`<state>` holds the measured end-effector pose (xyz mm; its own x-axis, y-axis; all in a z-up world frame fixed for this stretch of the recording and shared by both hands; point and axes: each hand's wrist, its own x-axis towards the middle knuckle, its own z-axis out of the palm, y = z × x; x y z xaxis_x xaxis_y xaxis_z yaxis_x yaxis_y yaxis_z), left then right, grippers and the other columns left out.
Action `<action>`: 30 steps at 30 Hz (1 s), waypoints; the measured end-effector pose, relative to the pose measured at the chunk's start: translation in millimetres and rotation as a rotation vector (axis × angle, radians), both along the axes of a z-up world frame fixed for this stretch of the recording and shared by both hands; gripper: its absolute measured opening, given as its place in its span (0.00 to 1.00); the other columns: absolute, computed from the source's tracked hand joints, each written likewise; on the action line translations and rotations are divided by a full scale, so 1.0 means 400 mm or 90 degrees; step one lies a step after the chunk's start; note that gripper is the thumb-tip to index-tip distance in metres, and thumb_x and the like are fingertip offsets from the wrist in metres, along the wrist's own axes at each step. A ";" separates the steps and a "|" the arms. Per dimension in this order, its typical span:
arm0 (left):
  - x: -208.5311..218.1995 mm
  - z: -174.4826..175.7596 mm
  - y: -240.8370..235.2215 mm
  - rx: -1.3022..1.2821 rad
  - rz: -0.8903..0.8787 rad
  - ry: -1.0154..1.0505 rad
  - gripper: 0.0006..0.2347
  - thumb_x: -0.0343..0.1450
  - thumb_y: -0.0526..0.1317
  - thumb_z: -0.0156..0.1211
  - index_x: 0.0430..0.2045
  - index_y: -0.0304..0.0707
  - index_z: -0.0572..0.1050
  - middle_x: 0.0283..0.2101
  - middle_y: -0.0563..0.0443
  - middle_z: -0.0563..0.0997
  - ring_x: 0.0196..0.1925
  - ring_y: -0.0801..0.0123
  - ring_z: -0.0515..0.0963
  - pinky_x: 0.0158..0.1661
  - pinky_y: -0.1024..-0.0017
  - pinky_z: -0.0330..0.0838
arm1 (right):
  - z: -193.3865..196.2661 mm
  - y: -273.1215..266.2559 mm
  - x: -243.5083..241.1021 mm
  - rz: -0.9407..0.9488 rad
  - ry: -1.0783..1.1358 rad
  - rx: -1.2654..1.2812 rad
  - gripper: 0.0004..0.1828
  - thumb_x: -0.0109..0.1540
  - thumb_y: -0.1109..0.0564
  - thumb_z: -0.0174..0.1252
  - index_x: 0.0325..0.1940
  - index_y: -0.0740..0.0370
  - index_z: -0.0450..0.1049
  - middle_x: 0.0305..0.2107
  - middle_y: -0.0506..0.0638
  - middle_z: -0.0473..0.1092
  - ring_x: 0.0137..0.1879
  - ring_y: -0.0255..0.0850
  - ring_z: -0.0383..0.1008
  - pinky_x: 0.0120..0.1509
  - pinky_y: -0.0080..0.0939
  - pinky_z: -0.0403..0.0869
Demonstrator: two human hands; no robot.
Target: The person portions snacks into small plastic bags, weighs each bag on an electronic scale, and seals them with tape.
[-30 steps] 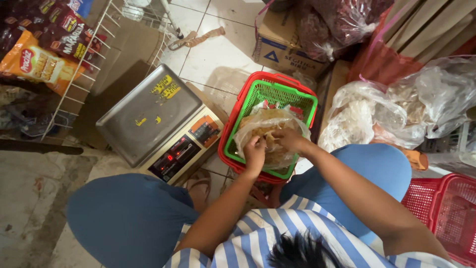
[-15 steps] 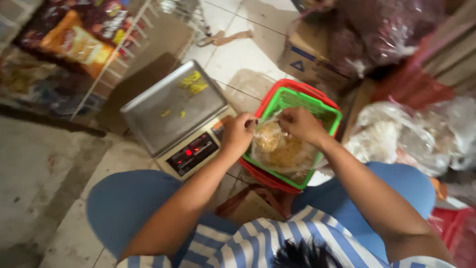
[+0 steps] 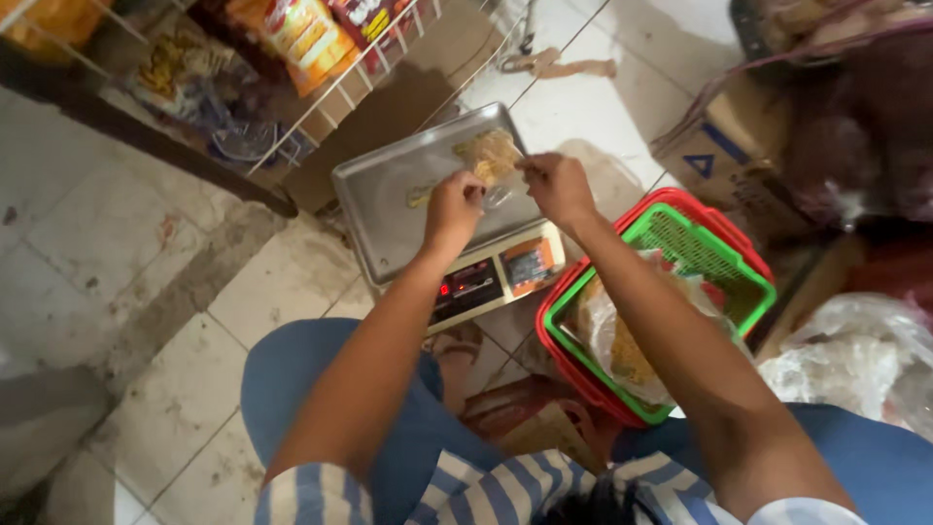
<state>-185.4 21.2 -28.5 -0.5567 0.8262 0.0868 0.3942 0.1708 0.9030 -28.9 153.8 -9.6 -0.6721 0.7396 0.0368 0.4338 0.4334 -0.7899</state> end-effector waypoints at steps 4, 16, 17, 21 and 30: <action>-0.007 -0.170 -0.065 -0.123 -0.046 0.084 0.03 0.69 0.34 0.64 0.32 0.34 0.79 0.36 0.38 0.83 0.42 0.46 0.82 0.43 0.56 0.76 | -0.172 -0.077 0.032 0.006 0.000 -0.269 0.14 0.64 0.63 0.55 0.51 0.66 0.79 0.33 0.58 0.77 0.35 0.42 0.82 0.40 0.43 0.80; 0.033 -0.032 -0.100 -0.473 -0.137 0.137 0.35 0.58 0.36 0.74 0.59 0.39 0.61 0.55 0.36 0.72 0.56 0.42 0.77 0.51 0.52 0.74 | -0.073 -0.131 0.160 0.084 -0.181 -0.088 0.38 0.56 0.64 0.61 0.71 0.59 0.63 0.52 0.59 0.72 0.46 0.48 0.80 0.48 0.46 0.77; 0.035 -0.031 -0.100 -0.477 -0.137 0.142 0.35 0.58 0.37 0.74 0.59 0.38 0.60 0.55 0.36 0.71 0.56 0.42 0.76 0.51 0.52 0.74 | -0.081 -0.128 0.165 0.077 -0.171 -0.112 0.38 0.56 0.64 0.60 0.71 0.59 0.63 0.52 0.58 0.72 0.46 0.48 0.81 0.47 0.45 0.78; 0.039 -0.051 -0.096 -0.487 -0.129 0.144 0.36 0.58 0.39 0.76 0.59 0.37 0.60 0.56 0.36 0.71 0.56 0.43 0.75 0.52 0.53 0.73 | -0.126 -0.132 0.147 0.049 -0.126 -0.151 0.37 0.56 0.63 0.60 0.71 0.59 0.62 0.48 0.57 0.74 0.44 0.47 0.82 0.47 0.46 0.78; 0.013 -0.099 -0.031 -0.165 0.004 0.137 0.06 0.69 0.37 0.63 0.36 0.36 0.77 0.37 0.42 0.83 0.42 0.49 0.83 0.43 0.55 0.76 | -0.114 -0.124 0.039 -0.021 0.062 -0.154 0.10 0.63 0.63 0.57 0.46 0.69 0.77 0.33 0.56 0.74 0.35 0.37 0.78 0.36 0.39 0.80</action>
